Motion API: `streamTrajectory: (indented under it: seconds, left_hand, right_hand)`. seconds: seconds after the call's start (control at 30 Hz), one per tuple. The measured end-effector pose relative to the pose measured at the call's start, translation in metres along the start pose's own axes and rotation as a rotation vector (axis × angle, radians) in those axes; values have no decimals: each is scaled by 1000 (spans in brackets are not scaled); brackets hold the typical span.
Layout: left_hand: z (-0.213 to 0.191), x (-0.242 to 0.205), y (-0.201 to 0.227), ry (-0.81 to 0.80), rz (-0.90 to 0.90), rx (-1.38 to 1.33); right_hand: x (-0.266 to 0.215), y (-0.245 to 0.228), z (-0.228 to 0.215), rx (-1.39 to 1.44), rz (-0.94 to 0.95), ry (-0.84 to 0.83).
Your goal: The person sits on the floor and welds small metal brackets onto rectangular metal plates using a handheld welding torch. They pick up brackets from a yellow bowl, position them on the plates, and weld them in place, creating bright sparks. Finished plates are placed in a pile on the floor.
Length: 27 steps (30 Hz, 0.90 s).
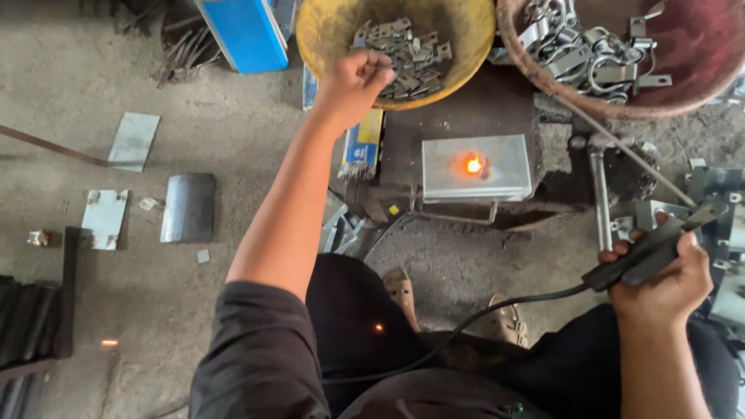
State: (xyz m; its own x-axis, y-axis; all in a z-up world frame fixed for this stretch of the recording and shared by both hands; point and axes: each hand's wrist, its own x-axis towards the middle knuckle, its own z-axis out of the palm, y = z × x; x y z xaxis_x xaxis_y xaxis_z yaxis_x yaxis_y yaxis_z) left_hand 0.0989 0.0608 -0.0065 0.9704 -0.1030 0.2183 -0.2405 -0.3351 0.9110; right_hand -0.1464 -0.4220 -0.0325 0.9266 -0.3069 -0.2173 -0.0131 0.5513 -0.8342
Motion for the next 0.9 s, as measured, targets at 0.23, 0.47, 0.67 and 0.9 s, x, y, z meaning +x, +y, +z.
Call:
streamTrajectory:
  seconds: [0.23,0.47,0.67,0.9]
  left_hand:
    - [59,81,-35,-179,158,698]
    - [99,126,-40,-560,-75,1049]
    - [93,118,-25,-493,-13,1060]
    - [68,114,-41,-159,-77,501]
  right_hand:
    - [7,2,-8,70,69,36]
    - [3,0,-19,108,74,42]
    - [2,-1,-22,137,84,20]
    - [1,-3,-14,104,92,30]
